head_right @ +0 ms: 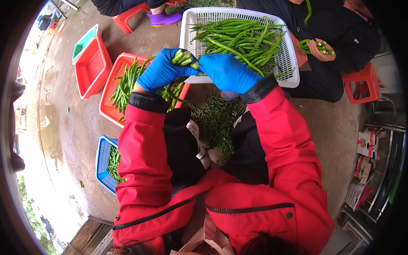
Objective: The person sits on the ground and sorts green beans by hand, removing stems and placing trimmed beans into a red basket. They handle beans one at a time from a white basket and discard stems into a pile on the floor.
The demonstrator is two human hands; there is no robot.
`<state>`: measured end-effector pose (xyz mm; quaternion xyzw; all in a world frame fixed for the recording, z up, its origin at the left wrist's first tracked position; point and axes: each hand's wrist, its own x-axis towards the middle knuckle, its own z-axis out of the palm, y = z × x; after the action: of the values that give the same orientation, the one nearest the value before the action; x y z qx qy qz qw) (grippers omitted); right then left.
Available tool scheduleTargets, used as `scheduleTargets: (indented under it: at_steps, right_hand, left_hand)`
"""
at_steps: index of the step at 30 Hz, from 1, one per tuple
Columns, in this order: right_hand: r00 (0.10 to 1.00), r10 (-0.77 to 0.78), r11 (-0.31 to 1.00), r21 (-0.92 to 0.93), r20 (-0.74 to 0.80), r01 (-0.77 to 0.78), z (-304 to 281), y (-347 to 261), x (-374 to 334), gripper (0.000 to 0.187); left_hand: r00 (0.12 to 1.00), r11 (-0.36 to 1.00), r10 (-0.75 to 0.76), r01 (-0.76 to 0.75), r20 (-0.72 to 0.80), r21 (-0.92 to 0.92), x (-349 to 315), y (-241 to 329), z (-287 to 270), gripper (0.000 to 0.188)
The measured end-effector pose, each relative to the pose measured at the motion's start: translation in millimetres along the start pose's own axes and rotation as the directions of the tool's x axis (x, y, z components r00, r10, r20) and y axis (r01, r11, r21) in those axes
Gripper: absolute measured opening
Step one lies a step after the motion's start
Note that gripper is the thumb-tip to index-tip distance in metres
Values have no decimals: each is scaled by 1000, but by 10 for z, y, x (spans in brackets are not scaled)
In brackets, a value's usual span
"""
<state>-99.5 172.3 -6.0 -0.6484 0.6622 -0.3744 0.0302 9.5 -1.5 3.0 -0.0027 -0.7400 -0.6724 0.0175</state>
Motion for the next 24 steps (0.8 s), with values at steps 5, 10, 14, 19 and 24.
scheduleTargets:
  at_steps: [5, 10, 14, 19, 24]
  right_hand:
    - [999, 45, 999, 21, -6, -45, -39, -36, -10, 4]
    - [998, 52, 993, 107, -31, -48, -48, -39, -13, 9]
    - [990, 137, 973, 195, -46, -125, -121, -32, -17, 9]
    - [954, 223, 953, 161, 202, -257, -107, 40, -87, 14]
    - [780, 175, 982, -160, 601, -96, 400, 121, -359, 26]
  left_hand:
    - [999, 993, -11, 17, 45, -120, -33, 25, 17, 23]
    - [997, 991, 3, 7, 73, -134, -36, 19, 23, 22]
    - [998, 996, -36, 40, 61, -75, -39, 85, 31, 22]
    - [927, 995, 73, -94, -369, -39, -497, 541, -245, 13]
    - [540, 935, 355, -218, -763, 281, -1244, 975, -472, 15]
